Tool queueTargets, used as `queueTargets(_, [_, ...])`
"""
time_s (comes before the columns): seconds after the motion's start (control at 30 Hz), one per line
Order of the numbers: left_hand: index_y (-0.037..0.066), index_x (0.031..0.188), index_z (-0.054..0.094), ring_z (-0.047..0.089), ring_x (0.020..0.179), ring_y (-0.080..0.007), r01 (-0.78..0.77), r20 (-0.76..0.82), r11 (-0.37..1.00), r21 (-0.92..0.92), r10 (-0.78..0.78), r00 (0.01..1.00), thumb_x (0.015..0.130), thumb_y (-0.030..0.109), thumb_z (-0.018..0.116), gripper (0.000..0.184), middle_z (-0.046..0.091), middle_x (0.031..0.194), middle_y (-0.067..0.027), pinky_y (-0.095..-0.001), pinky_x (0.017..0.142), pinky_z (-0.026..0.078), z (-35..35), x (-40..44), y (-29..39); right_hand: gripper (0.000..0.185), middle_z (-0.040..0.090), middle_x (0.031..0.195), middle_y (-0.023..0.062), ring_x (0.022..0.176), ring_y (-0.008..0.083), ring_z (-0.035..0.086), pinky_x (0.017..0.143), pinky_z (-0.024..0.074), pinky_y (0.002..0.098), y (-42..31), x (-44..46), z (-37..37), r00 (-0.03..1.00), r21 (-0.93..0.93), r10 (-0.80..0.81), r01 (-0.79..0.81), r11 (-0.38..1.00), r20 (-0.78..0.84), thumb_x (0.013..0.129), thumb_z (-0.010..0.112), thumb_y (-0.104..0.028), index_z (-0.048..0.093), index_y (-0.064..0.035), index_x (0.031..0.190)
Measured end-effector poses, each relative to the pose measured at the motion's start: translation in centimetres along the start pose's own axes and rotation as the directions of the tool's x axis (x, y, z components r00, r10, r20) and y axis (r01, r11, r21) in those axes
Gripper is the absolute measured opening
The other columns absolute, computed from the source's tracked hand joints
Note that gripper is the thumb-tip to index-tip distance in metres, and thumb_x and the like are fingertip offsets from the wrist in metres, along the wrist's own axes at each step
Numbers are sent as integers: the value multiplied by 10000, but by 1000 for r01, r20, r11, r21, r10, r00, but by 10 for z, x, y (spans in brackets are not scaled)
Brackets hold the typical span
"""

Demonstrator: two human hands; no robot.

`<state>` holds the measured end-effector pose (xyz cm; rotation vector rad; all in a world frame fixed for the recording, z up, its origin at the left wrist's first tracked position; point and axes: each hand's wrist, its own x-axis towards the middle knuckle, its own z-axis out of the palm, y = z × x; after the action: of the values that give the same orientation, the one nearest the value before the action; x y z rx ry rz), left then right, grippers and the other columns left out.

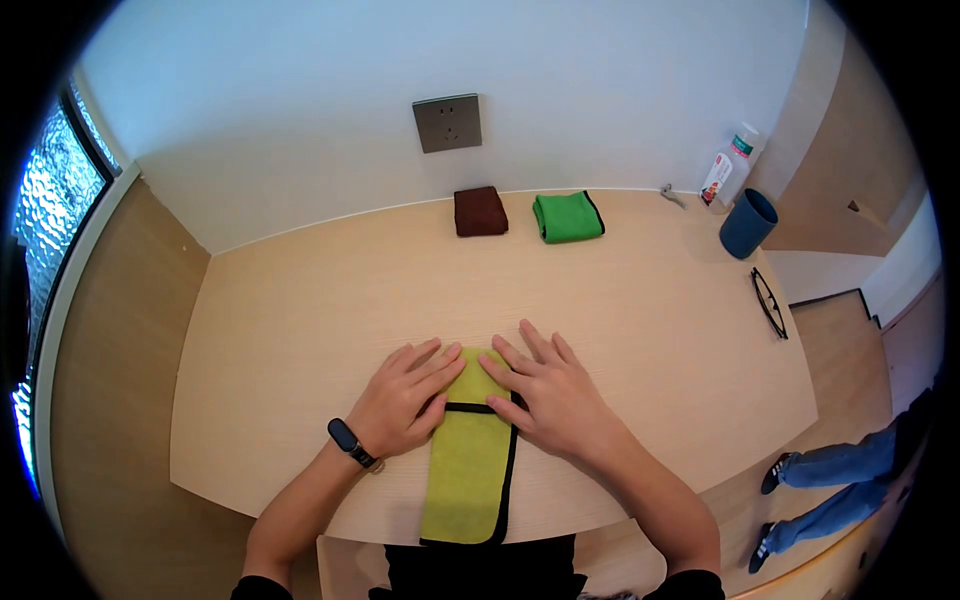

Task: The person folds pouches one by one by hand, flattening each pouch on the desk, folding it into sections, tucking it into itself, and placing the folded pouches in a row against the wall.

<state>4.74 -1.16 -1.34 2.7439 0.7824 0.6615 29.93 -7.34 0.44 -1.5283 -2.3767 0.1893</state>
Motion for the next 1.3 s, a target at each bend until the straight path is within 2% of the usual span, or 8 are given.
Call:
queueTargets(0.23, [34,1498,475,423,1434,-380,39,69,992,-116,-31,997,976,243,590,573,468,1569,-145,-526,1178,333,-2,-1,-2,543,521,1524,161,1466,425,383,1182,305,591,1,-1,-6,1000,76,-26,25,997,15,971,643,-408,592,-124,1431])
queueTargets(0.43, [52,1515,469,423,1445,-375,22,69,995,-93,-15,998,955,254,625,615,450,1588,-135,-546,1175,333,0,-3,-3,537,527,1513,179,1452,413,407,1183,318,554,2,-1,-4,1000,100,-30,30,995,4,948,681,-385,611,-118,1408])
queueTargets(0.8, [78,1565,397,311,1507,-389,104,137,989,103,-117,984,1031,329,541,608,372,1639,-119,-588,1194,258,5,-1,-3,435,512,1514,188,1429,374,433,1155,355,522,1,8,7,994,88,3,7,996,-109,953,693,-292,660,-120,1351])
queueTargets(0.97, [76,1520,464,345,1488,-388,92,81,995,34,-94,992,1011,301,583,569,405,1618,-118,-580,1179,297,5,-2,-4,411,543,1490,177,1397,362,469,1140,386,486,5,6,4,989,141,-15,36,989,-148,888,752,-252,711,-104,1269])
queueTargets(1.07, [71,1402,589,430,1429,-368,34,13,998,-59,-34,999,962,233,657,473,507,1535,-116,-551,1147,361,3,-3,-7,332,646,1347,141,1279,340,560,1042,477,449,3,7,-6,964,142,-86,125,982,-253,797,808,-191,764,-81,1107])
queueTargets(1.13, [66,1320,663,486,1387,-353,-14,-20,995,-97,12,1000,930,189,700,411,575,1475,-113,-531,1125,401,3,-3,-8,208,719,1089,87,1067,274,658,871,557,393,-1,7,-13,962,218,-3,65,974,-275,729,825,-126,772,-71,923])
queueTargets(1.2, [58,1165,742,567,1301,-321,-62,-113,988,-142,46,993,874,123,744,299,674,1338,-88,-492,1082,453,5,-2,-8,157,707,989,73,965,256,673,799,565,376,2,7,-12,963,251,14,56,966,-269,733,818,-108,761,-65,872])
queueTargets(1.3, [48,1116,757,594,1262,-320,-74,-127,993,-95,62,990,856,98,748,265,699,1289,-84,-471,1057,479,2,-1,-5,89,691,872,64,816,235,687,703,572,354,5,6,-9,966,321,41,45,946,-256,746,804,-86,747,-55,808])
